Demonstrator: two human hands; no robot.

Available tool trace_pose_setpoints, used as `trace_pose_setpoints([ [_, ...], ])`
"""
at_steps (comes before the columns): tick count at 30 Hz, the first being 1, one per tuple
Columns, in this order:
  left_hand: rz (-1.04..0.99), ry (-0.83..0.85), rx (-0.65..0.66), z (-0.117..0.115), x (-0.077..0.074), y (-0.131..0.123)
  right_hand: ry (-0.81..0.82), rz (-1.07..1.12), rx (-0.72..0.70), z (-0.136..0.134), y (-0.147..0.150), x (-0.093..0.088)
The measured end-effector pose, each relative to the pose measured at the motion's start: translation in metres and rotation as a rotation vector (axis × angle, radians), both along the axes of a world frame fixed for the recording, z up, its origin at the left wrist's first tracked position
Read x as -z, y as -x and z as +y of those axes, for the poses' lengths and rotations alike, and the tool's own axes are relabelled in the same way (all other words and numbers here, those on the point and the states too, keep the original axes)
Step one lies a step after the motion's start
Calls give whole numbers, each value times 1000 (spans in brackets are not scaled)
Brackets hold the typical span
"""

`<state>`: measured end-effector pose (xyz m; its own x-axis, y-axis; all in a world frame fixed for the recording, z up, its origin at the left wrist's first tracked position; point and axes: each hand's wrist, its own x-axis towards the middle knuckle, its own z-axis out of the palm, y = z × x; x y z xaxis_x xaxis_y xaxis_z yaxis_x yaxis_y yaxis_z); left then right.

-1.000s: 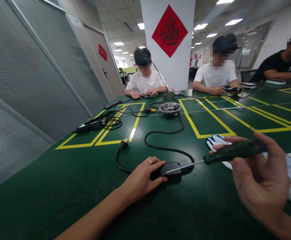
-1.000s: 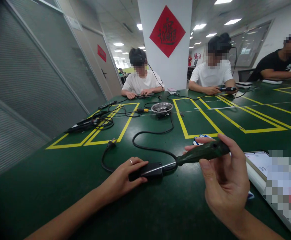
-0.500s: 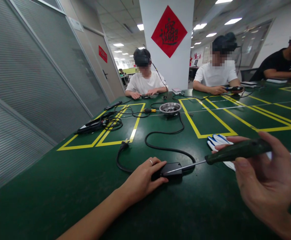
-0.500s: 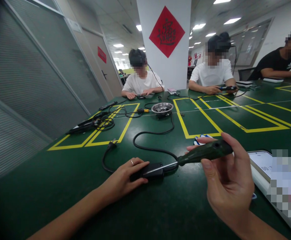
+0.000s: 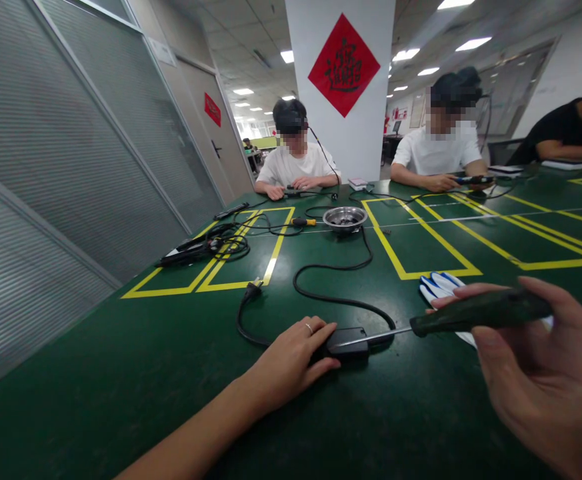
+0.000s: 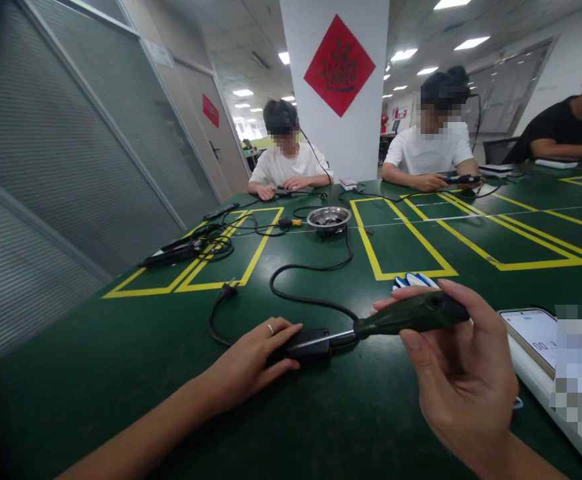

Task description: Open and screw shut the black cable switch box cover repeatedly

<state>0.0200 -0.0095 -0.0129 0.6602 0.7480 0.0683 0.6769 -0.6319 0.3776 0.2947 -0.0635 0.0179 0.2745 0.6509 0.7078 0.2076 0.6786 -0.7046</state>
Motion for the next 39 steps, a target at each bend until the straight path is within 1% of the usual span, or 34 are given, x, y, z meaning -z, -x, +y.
trace_pose_setpoints([
  [4, 37, -21, 11, -2, 0, -2, 4, 1, 32, 2, -3, -3],
  [8, -12, 11, 22, 0, -1, -1, 74, 46, -31, -1, -4, -2],
  [9, -27, 20, 22, 0, -2, -1, 90, 44, -28, -2, -3, -1],
  [11, -56, 36, 17, 1, -2, 0, 79, 3, 56, -2, -4, -1],
  [13, -77, 47, 14, 1, -1, 0, 31, -51, 154, 0, -5, -1],
  [14, -83, 51, 12, 1, -1, 0, 24, -58, 154, 1, -5, -2],
  [15, -85, 55, 10, 1, -1, 0, 31, -47, 115, 2, -6, -2],
  [17, -88, 60, 4, 1, -2, -1, 73, -13, -13, 3, -7, -4],
  [18, -89, 60, 1, 1, -2, -1, 89, -6, -48, 3, -7, -5],
  [19, -90, 61, 0, 1, -2, -1, 90, -13, -41, 3, -7, -5],
  [21, -93, 58, 1, 1, -2, -1, 53, -54, 66, 4, -7, -5],
  [22, -94, 58, 0, 1, -2, -2, 30, -65, 99, 5, -8, -5],
  [23, -95, 58, -3, 1, -2, -2, 17, -58, 93, 6, -8, -4],
  [26, -96, 62, -12, 1, -1, -2, 63, -8, -63, 7, -11, -2],
  [27, -98, 62, -12, 1, -1, -2, 88, -8, -91, 7, -11, -1],
  [28, -100, 62, -11, 1, 0, -2, 105, -17, -80, 8, -11, -1],
  [29, -102, 62, -9, 1, 0, -2, 101, -34, -38, 8, -11, -1],
  [31, -107, 63, -9, 1, -1, -2, 57, -68, 35, 7, -11, -1],
  [33, -110, 65, -10, 1, -1, -2, 34, -71, 15, 5, -9, -2],
  [36, -116, 64, -12, 1, -1, -2, 84, -63, -80, 1, -7, -5],
  [37, -117, 63, -13, 1, -1, -2, 84, -66, -76, 1, -7, -5],
  [39, -122, 62, -15, 1, -1, -3, 50, -73, -6, 2, -6, -6],
])
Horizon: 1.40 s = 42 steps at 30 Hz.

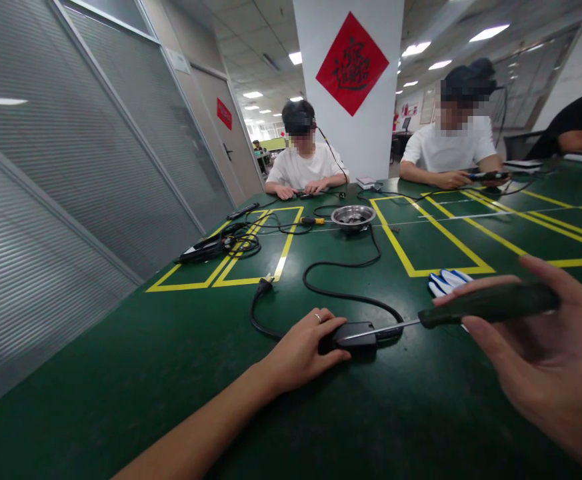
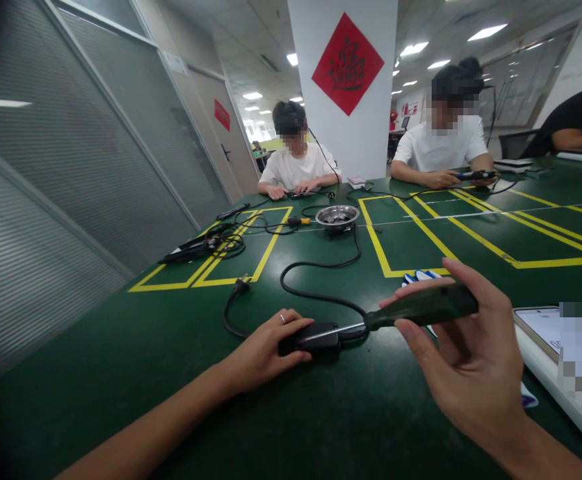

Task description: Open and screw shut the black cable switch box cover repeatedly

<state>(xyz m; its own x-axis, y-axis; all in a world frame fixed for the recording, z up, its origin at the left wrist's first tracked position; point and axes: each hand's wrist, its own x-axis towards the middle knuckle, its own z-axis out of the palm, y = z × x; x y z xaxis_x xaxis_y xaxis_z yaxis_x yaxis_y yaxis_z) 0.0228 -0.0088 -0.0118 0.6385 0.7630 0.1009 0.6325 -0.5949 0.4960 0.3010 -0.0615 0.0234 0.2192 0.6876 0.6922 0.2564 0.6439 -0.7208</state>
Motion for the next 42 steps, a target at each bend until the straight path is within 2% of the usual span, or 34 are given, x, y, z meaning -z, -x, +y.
trace_pose_setpoints([
  [2, -9, 1, -1, 0, 0, 0, -23, 0, 80, 2, -1, 0],
  [3, -14, 3, -2, 0, 0, -1, -16, 4, 77, 3, -2, 0],
  [7, -23, 8, -2, 0, -1, -1, 111, 11, -79, 3, -6, -2],
  [12, -19, 14, -8, 0, -3, -1, 136, 45, 92, 7, -9, 3],
  [17, -12, 23, 2, -1, -4, -1, 194, 162, -119, 13, -8, 6],
  [22, 4, -6, 9, -2, -5, -1, 312, 226, 47, 18, -5, 4],
  [29, 40, -61, 10, -2, -7, 0, 458, 499, 82, 47, -30, 10],
  [33, 57, -89, 1, -3, -3, -3, 630, 396, 74, 53, -37, 17],
  [37, 80, -83, 14, -4, -2, -5, 810, 162, 35, 53, -30, 30],
  [40, 85, -103, 11, -2, -7, 0, 870, -45, 73, 54, -28, 41],
  [42, 85, -143, -27, 2, -12, 7, 852, -192, 116, 56, -29, 46],
])
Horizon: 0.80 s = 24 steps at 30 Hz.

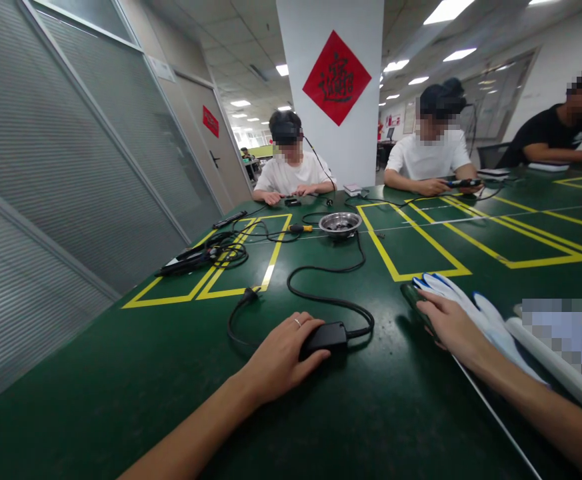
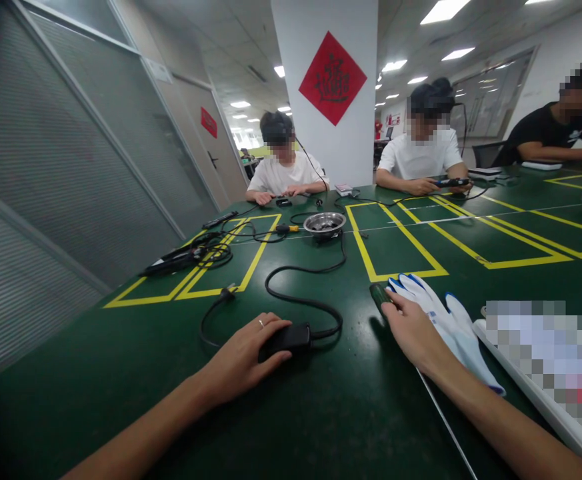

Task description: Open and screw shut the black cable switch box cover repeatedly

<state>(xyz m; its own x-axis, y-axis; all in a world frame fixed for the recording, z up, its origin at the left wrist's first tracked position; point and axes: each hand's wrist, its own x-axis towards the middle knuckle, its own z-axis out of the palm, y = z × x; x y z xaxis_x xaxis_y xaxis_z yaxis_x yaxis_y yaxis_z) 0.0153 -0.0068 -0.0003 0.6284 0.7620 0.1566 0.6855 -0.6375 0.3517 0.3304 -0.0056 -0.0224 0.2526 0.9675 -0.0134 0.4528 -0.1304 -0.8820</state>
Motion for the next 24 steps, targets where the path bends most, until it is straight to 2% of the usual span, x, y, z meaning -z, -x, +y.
trace_pose_setpoints([
  [5, 6, -102, -138, 19, -1, 20, -96, -324, -95, 1, 0, 3],
  [8, 47, -67, -175, 28, 4, 28, -117, -467, -155, -1, 3, 6],
  [12, 44, 5, -161, 34, 7, 34, -127, -617, -191, -2, 7, 15],
  [17, -61, 49, -137, 34, 7, 37, -136, -718, -203, -1, 8, 20],
  [24, -11, -2, -114, 32, 4, 36, -131, -764, -216, -2, 7, 17],
])
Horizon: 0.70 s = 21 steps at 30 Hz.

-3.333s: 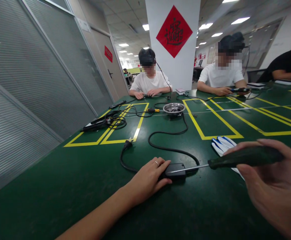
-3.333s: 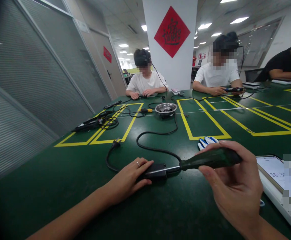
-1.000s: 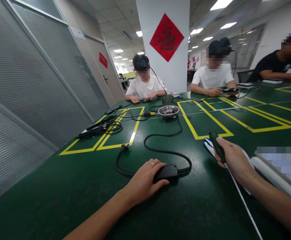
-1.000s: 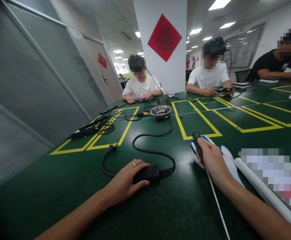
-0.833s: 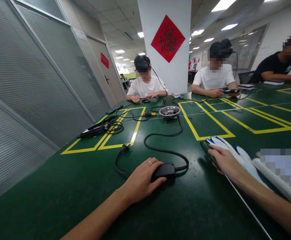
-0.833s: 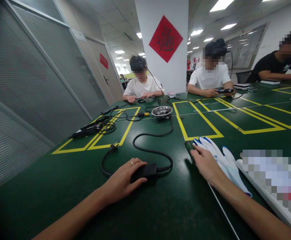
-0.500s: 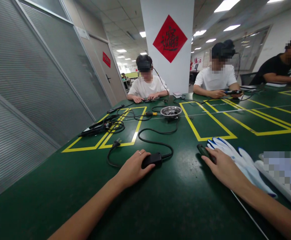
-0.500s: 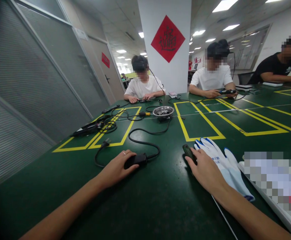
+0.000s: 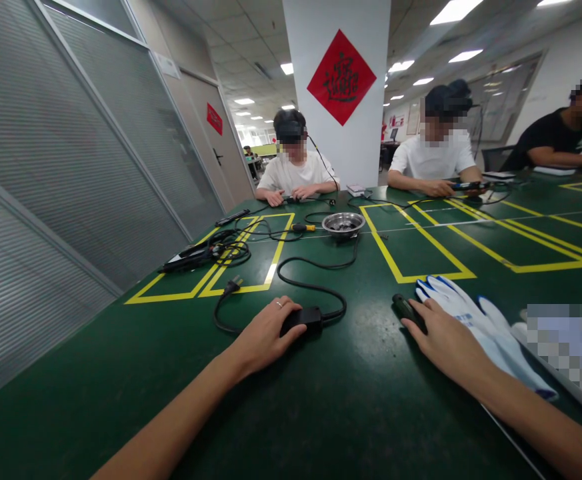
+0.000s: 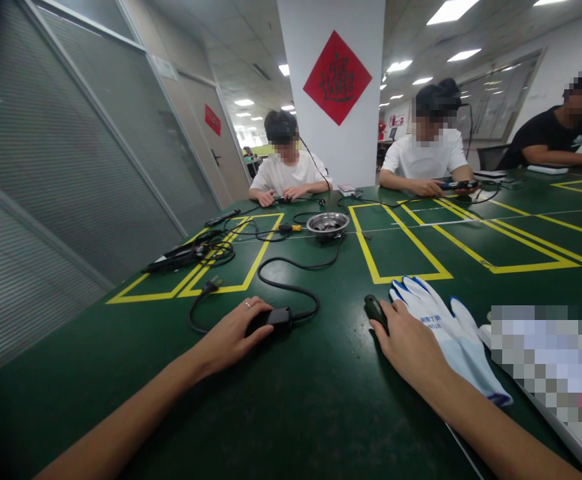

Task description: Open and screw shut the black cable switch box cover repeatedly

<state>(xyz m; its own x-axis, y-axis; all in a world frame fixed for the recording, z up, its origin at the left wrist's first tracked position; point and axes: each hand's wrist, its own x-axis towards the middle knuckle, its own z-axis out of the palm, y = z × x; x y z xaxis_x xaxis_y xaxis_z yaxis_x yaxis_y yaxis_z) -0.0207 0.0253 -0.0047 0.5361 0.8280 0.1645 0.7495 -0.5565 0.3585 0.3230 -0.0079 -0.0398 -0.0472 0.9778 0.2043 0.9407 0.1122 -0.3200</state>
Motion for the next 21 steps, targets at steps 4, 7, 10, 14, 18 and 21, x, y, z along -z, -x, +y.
trace_pose_setpoints([
  [4, -4, -21, 27, -4, 5, -7, 1, -7, -4, 0, 0, 1],
  [7, -67, -18, 22, -3, 10, -10, -3, -6, -8, 1, -1, 3],
  [10, -139, -14, -51, 0, 12, -9, -16, -1, -3, 2, -2, 5],
  [14, -124, -67, -78, -5, 5, -11, -83, 2, 58, -3, 4, -6],
  [18, -112, -13, 2, -30, -3, -29, -118, 257, -178, -23, 23, -31],
  [21, -157, 50, 91, -52, -4, -47, 174, 520, -452, -41, 43, -42],
])
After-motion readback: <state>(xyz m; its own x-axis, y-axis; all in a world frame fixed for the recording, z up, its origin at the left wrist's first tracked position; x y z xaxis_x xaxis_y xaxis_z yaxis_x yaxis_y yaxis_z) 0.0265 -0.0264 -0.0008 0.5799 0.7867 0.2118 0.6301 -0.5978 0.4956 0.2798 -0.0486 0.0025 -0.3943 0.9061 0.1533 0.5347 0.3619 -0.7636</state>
